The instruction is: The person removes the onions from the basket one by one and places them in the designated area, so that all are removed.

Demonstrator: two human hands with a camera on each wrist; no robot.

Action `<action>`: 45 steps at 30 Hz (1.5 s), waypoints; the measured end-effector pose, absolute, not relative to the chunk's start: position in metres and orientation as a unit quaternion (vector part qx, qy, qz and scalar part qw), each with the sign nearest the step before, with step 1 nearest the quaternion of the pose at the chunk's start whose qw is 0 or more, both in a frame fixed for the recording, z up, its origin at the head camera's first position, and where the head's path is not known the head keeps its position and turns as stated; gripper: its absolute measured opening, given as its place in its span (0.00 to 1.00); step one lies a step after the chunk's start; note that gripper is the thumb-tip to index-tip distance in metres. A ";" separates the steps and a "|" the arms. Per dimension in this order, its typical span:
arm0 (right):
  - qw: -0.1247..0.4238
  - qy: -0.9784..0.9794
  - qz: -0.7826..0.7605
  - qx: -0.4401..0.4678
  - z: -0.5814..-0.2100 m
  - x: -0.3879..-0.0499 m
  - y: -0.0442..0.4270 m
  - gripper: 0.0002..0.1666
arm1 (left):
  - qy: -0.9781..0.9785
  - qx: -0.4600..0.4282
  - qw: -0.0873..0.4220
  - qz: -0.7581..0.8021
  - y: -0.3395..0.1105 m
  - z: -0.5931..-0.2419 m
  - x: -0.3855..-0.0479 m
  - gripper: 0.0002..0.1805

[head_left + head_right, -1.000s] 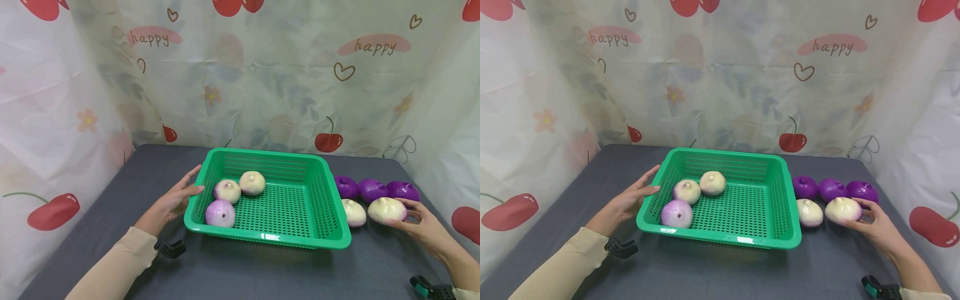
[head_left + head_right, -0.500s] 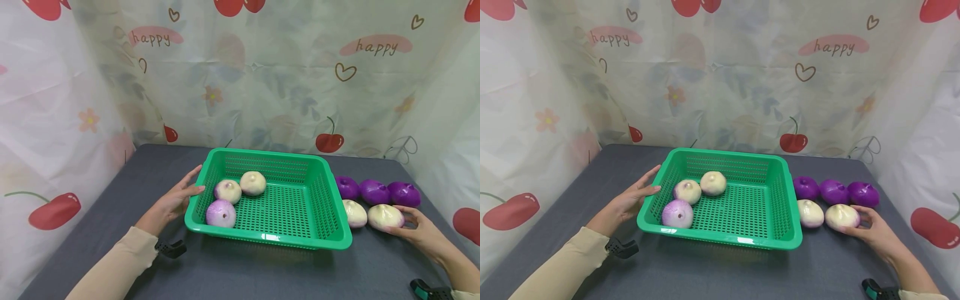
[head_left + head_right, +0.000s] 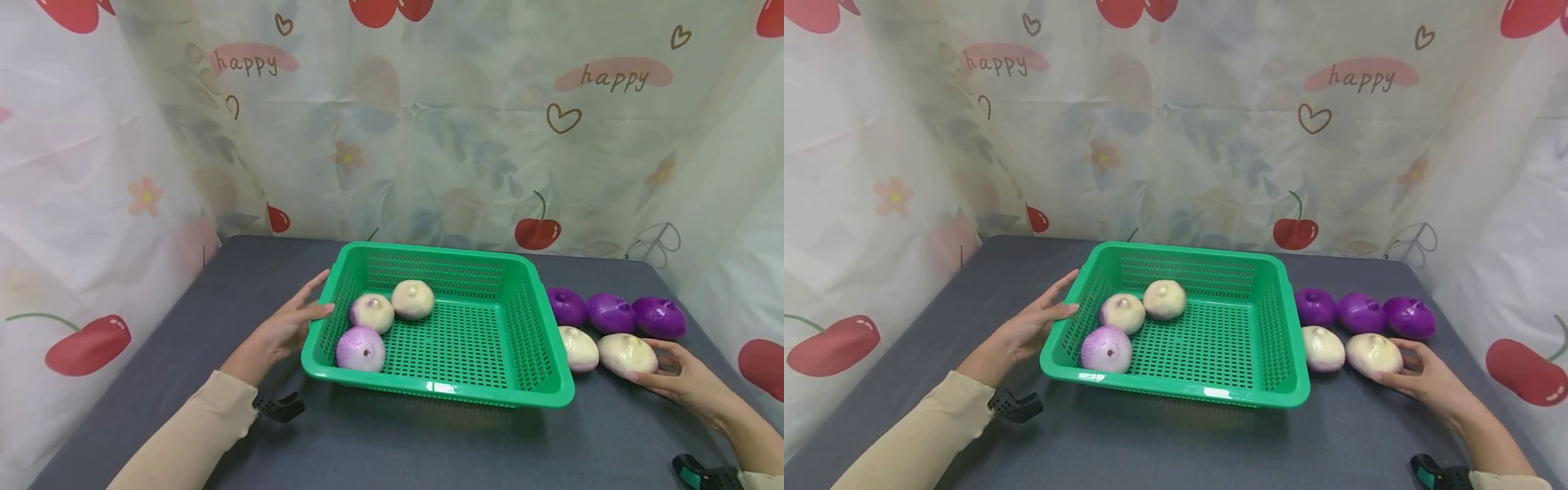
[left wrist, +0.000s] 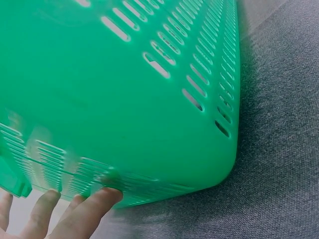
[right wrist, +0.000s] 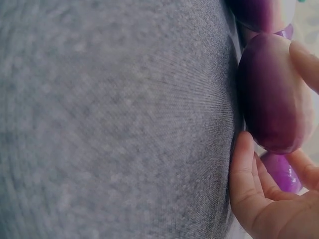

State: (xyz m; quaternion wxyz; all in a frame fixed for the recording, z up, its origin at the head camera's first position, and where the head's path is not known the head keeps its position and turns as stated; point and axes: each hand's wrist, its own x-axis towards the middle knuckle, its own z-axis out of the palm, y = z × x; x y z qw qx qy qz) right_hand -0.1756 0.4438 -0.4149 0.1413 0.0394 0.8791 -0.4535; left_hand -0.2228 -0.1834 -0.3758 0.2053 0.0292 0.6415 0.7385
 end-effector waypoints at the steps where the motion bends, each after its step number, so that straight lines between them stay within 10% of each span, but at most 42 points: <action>1: 0.143 0.880 -0.451 0.040 -0.415 -0.176 0.444 0.55 | 0.642 0.029 0.205 0.738 -0.183 -0.376 -0.223 0.43; 45: 0.151 0.869 -0.471 0.001 -0.419 -0.175 0.441 0.51 | 0.639 0.024 0.203 0.741 -0.184 -0.380 -0.225 0.43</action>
